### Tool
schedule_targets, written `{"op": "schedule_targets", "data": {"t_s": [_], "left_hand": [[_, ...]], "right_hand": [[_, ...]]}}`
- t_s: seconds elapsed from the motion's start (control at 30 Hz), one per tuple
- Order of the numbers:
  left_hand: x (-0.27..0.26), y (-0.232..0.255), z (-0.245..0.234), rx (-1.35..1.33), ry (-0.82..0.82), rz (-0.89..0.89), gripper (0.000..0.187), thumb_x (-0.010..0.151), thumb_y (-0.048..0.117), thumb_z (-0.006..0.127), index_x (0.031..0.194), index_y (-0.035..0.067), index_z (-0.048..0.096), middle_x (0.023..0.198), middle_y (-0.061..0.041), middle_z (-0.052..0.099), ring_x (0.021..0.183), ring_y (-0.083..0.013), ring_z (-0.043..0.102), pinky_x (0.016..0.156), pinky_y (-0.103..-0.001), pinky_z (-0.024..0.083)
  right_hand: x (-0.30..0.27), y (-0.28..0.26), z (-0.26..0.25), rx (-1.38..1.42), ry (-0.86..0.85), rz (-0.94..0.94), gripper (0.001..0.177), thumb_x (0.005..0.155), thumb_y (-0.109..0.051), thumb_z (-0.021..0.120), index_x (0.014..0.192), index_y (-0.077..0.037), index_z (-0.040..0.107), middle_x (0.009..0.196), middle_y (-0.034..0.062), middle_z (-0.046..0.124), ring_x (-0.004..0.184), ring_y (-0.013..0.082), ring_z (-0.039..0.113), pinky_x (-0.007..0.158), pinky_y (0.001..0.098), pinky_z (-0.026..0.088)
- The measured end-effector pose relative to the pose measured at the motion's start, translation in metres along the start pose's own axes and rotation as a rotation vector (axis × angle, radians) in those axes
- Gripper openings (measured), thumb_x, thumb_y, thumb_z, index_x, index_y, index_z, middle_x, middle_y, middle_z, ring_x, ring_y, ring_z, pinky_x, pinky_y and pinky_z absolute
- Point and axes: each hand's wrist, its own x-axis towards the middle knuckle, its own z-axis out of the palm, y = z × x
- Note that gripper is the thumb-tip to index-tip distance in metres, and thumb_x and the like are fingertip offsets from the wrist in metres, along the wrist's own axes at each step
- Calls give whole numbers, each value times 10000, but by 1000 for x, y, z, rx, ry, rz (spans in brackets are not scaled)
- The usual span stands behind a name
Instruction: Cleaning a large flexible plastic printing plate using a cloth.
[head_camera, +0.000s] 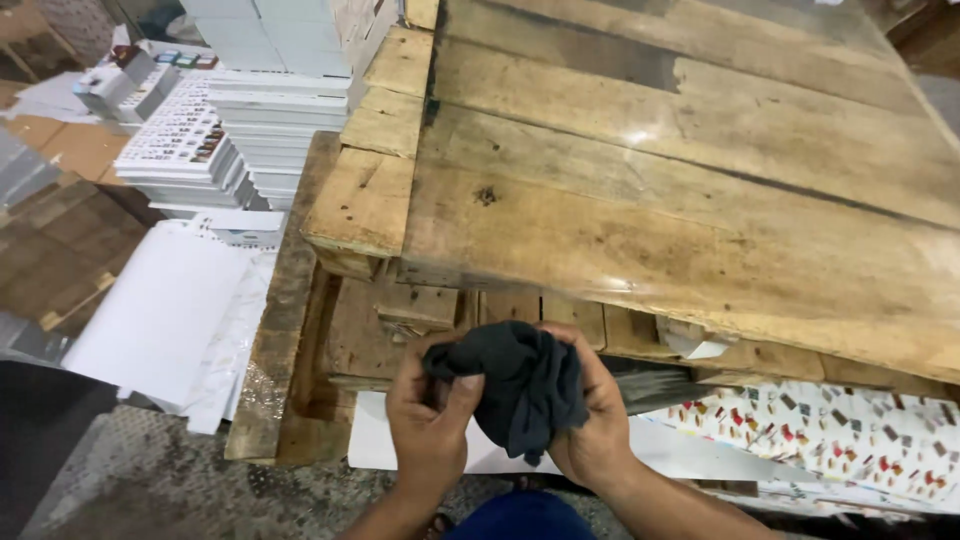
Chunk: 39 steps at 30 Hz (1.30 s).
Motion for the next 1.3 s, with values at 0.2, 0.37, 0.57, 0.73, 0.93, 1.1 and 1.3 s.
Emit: {"op": "schedule_targets", "data": {"t_s": [0.2,0.37,0.57,0.73,0.93,1.1,1.3], "left_hand": [[-14,2,-11,1,259,-115,177,945,74,716,1065,-25,632,896,-99,663,787,-170,580,777,-322,498],[-16,6,-1,19,200,-172,302,849,-110,761,1107,-36,623,1074,-151,725,928,-213,706,878,-345,592],[2,30,16,485,164,64,299,891,10,723,1159,9,592,907,-54,612,774,-125,576,703,-245,495],[22,35,11,441,2,175,213,977,51,643,1176,-1,587,1049,-100,647,945,-176,628,881,-310,545],[92,53,-17,975,-76,657,259,1001,228,515,1175,66,616,1182,-125,684,1214,-300,608,1122,-491,460],[181,75,-39,1215,-310,538,425,1094,405,480,1324,108,679,1389,-99,685,1453,-334,474,1183,-550,341],[218,39,-64,1462,-596,59,797,958,682,576,1617,255,444,1727,46,341,1611,-296,231,1325,-550,127]], "right_hand": [[-17,16,-28,-231,7,-125,381,935,-17,645,1312,30,604,1418,208,623,1315,320,592,1115,429,448],[-4,-12,-10,435,-255,347,925,1036,-696,368,1603,35,370,1597,181,495,1428,295,514,1202,422,372],[-16,-5,-40,30,222,575,386,833,43,749,1196,169,713,959,251,777,719,281,695,691,389,557],[4,-63,-46,-88,307,457,398,802,107,727,1197,152,714,1000,309,784,748,354,726,738,440,592],[80,-172,7,-1124,-63,-364,261,899,65,718,1156,69,671,1058,177,711,820,257,695,772,350,587],[179,-132,-14,-1677,-569,-719,646,681,56,892,1304,-28,740,1245,132,714,1084,269,683,961,337,609],[241,-79,-26,-1637,-715,-512,487,746,119,591,1164,-64,760,1124,174,723,1047,486,659,891,557,546]]}}
